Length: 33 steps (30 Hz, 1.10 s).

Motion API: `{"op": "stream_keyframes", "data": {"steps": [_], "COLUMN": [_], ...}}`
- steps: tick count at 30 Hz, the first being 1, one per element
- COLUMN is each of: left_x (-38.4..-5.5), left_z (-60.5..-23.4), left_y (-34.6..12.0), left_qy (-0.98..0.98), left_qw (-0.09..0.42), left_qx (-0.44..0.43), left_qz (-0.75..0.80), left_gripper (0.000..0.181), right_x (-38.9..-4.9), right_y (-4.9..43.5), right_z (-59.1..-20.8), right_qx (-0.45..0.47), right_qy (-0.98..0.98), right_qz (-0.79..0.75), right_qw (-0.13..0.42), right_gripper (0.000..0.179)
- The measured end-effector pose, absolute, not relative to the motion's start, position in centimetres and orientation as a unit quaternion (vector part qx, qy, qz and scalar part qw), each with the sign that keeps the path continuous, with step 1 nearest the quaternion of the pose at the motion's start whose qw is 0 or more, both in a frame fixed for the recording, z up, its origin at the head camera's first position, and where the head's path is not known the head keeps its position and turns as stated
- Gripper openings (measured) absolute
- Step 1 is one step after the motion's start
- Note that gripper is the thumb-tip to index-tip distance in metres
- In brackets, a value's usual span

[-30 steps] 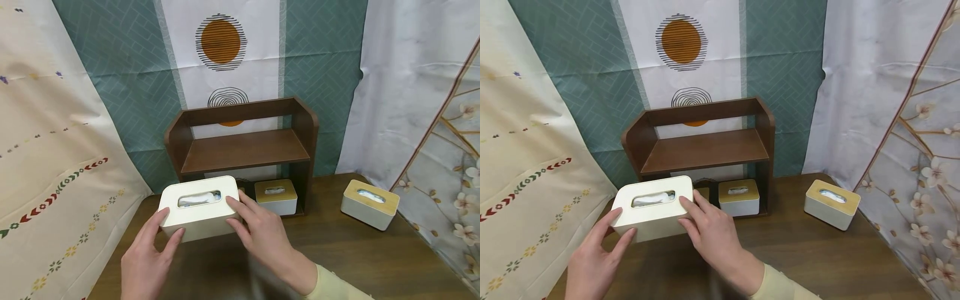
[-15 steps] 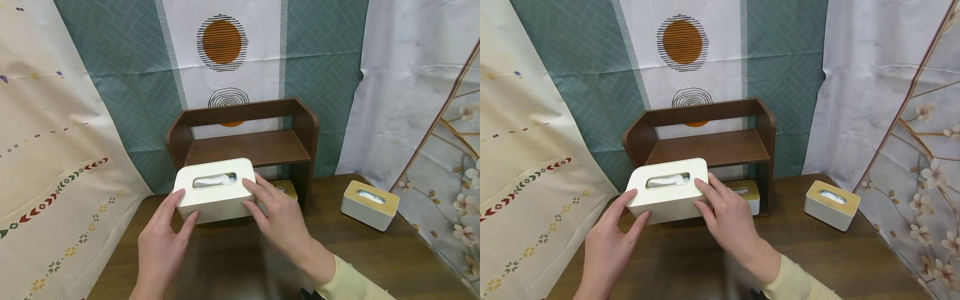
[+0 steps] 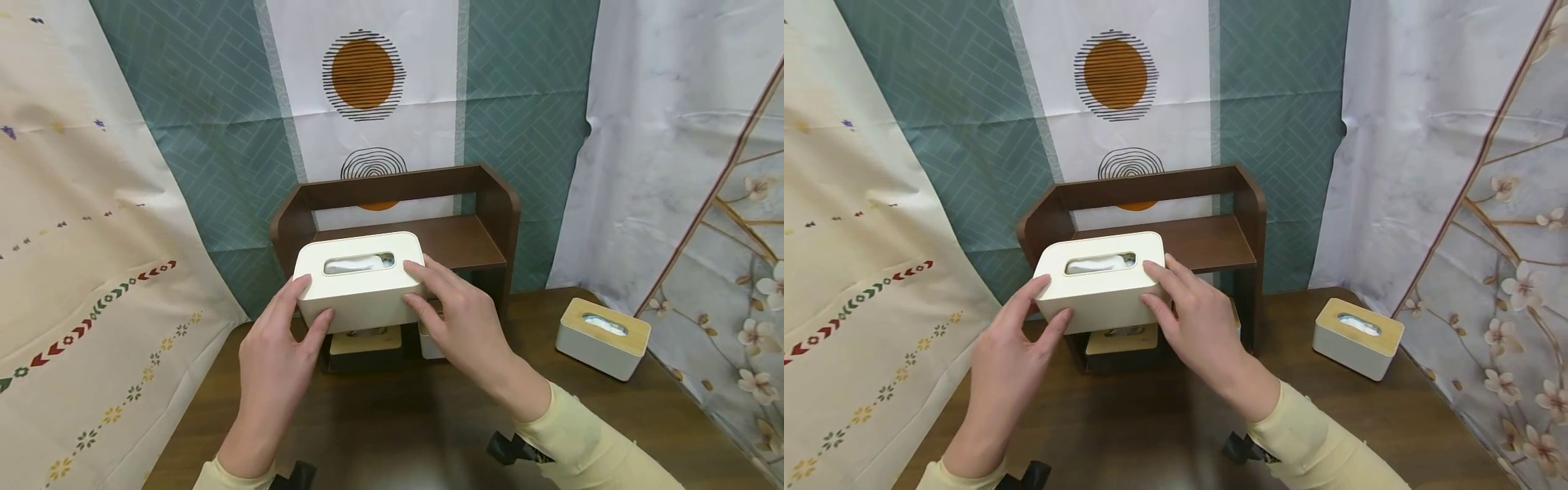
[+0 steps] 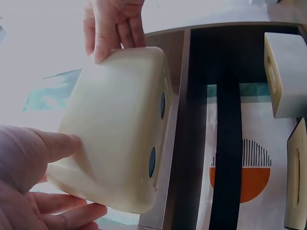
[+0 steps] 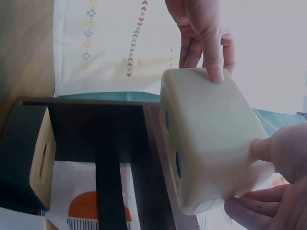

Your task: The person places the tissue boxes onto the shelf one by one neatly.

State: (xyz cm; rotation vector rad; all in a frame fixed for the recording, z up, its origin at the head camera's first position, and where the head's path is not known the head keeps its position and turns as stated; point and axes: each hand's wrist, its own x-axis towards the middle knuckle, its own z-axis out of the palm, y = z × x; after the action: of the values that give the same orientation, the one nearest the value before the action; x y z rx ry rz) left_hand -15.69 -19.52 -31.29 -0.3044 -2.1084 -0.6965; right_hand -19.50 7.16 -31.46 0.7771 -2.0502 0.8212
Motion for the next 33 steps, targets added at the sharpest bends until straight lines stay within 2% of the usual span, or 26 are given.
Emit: {"op": "stream_keyframes", "data": {"steps": [19,33], "left_x": [-20.2,-23.4], "left_z": [-29.0,-27.7], "left_y": [-19.8,-20.2], "left_qy": [-0.843,-0.858], "left_qw": [0.437,0.407], "left_qx": [-0.125,-0.106], "left_qz": [-0.287,-0.296], "left_gripper": [0.055,0.056], "right_x": [-23.7,-26.6], "right_y": [6.5,5.6], "right_z": [-28.6,-26.7], "right_qx": [0.276,0.256], "right_qy": [-0.823,-0.848], "right_qz": [0.354,0.345], "right_qw": [0.349,0.31], "right_gripper": [0.045,0.047]}}
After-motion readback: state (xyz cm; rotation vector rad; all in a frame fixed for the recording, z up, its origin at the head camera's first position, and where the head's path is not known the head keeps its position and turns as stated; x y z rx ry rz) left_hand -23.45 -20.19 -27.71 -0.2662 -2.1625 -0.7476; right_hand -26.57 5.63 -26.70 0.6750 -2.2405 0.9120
